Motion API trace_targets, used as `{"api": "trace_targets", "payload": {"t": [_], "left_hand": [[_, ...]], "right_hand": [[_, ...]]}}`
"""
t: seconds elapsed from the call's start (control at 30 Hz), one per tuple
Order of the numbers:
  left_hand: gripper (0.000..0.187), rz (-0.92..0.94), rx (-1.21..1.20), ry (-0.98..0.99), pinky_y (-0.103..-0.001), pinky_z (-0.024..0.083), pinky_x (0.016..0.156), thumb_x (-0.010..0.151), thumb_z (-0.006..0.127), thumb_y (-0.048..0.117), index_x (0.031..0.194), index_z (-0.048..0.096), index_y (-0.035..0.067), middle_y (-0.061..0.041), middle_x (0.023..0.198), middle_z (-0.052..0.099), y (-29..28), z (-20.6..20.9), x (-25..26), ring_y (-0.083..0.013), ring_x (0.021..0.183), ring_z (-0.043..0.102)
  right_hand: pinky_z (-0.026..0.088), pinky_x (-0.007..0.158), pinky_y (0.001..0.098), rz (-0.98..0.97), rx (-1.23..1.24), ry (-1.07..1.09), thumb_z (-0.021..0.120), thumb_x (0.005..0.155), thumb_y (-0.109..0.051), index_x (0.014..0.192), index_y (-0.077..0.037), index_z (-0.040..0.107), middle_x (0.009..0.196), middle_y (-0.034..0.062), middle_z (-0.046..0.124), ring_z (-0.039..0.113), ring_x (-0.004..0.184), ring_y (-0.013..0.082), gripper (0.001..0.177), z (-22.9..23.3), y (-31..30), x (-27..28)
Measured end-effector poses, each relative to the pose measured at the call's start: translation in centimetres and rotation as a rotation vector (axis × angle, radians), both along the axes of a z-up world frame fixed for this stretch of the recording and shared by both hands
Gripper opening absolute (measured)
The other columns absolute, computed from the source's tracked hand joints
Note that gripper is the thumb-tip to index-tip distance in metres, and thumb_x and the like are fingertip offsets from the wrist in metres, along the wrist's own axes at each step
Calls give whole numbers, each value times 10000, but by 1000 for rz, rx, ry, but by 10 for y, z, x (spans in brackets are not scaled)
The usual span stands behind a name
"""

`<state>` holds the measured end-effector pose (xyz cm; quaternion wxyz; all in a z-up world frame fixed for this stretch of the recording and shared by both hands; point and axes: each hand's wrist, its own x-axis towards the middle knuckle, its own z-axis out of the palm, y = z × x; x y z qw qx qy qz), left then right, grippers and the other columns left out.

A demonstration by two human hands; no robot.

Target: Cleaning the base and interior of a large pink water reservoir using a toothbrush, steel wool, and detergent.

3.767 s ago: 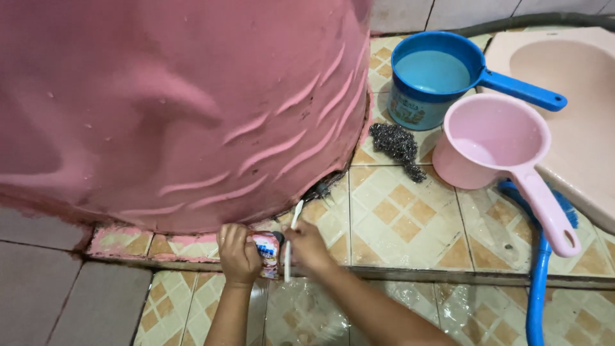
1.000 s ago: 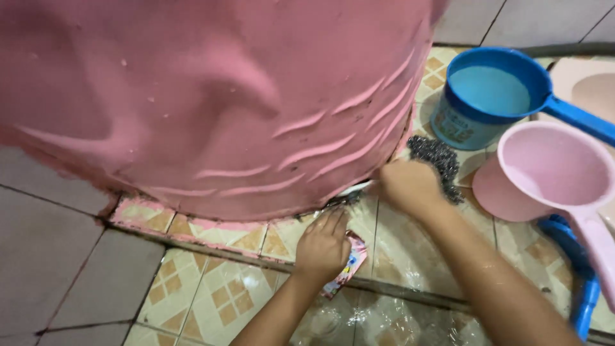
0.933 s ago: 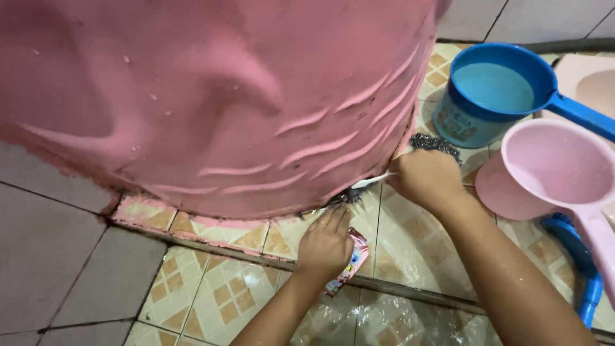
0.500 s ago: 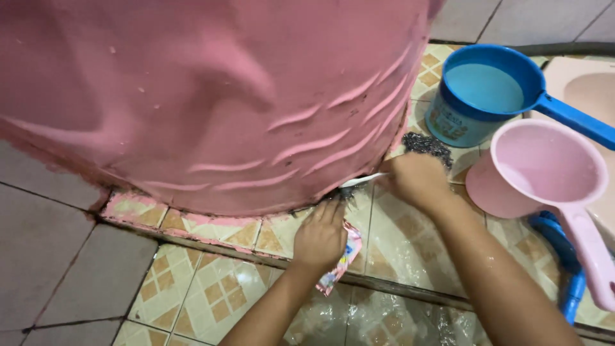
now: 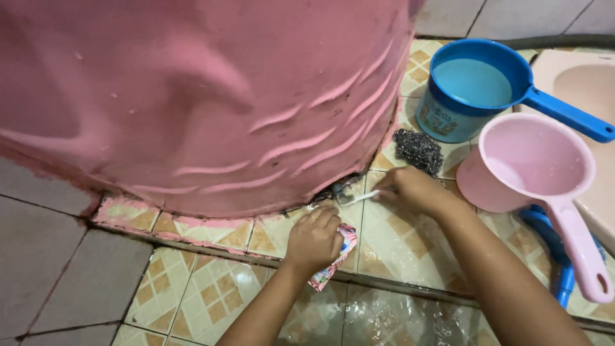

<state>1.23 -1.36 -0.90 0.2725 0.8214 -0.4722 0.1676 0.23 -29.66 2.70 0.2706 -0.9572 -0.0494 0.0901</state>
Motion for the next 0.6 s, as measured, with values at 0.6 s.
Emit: {"api": "trace_targets", "payload": {"t": [0.6], "left_hand": [[444, 175, 200, 33, -471, 402, 1082, 889, 541, 205, 1277, 648, 18, -200, 1384, 620, -14, 3, 2, -322, 1305, 565]], "right_hand": [[552, 745, 450, -106, -319, -406, 652, 889, -445, 898, -194, 803, 878, 40, 754, 710, 845, 292, 293, -1, 9, 9]]}}
